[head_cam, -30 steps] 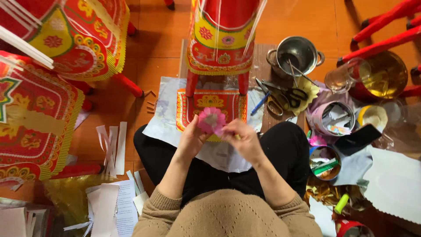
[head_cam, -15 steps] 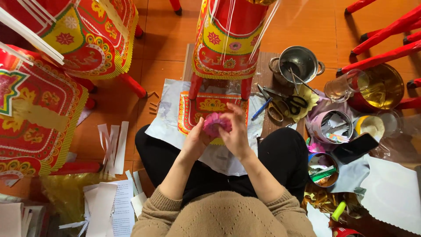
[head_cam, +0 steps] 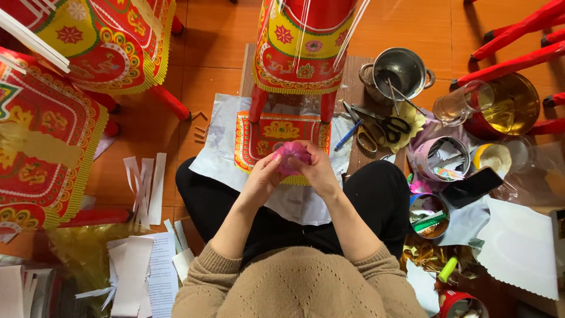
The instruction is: Decorating traditional paper horse effigies with colorful paper cutouts and flowers.
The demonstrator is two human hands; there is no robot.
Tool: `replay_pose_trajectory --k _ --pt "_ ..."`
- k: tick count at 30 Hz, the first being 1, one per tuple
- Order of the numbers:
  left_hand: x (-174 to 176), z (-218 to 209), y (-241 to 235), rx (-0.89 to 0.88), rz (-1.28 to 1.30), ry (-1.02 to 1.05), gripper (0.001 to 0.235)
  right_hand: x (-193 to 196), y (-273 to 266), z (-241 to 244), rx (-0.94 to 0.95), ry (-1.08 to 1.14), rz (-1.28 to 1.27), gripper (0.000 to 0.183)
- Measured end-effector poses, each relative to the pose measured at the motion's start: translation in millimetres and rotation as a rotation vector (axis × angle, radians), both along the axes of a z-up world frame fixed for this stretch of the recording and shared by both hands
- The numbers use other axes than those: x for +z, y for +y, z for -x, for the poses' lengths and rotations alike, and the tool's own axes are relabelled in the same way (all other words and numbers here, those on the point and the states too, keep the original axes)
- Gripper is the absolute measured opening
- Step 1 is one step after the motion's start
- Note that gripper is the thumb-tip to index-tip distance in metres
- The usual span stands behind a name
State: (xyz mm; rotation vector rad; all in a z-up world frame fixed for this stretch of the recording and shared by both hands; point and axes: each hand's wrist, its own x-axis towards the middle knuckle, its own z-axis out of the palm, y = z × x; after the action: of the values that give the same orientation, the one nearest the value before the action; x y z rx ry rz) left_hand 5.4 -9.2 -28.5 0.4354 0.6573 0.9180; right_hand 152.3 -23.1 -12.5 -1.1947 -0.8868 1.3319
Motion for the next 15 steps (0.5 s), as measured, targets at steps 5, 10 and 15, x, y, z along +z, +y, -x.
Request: replay_pose_trajectory --k 5,10,15 --pt "30.2 3.1 0.2 -0.018 -0.143 0.234 0.036 21.7 -4.2 3.6 -0.111 -0.059 -0.052 0.018" --pt "25.9 5.1 5.2 0.045 -0.341 0.444 0.033 -5.5 -6.7 1.3 -0.166 -0.043 -0.069 0.012" --pt "0.7 9.3 13.6 0.128 -0.384 0.55 0.022 51.2 -7.5 13.5 -0.17 0.173 -0.033 0.033"
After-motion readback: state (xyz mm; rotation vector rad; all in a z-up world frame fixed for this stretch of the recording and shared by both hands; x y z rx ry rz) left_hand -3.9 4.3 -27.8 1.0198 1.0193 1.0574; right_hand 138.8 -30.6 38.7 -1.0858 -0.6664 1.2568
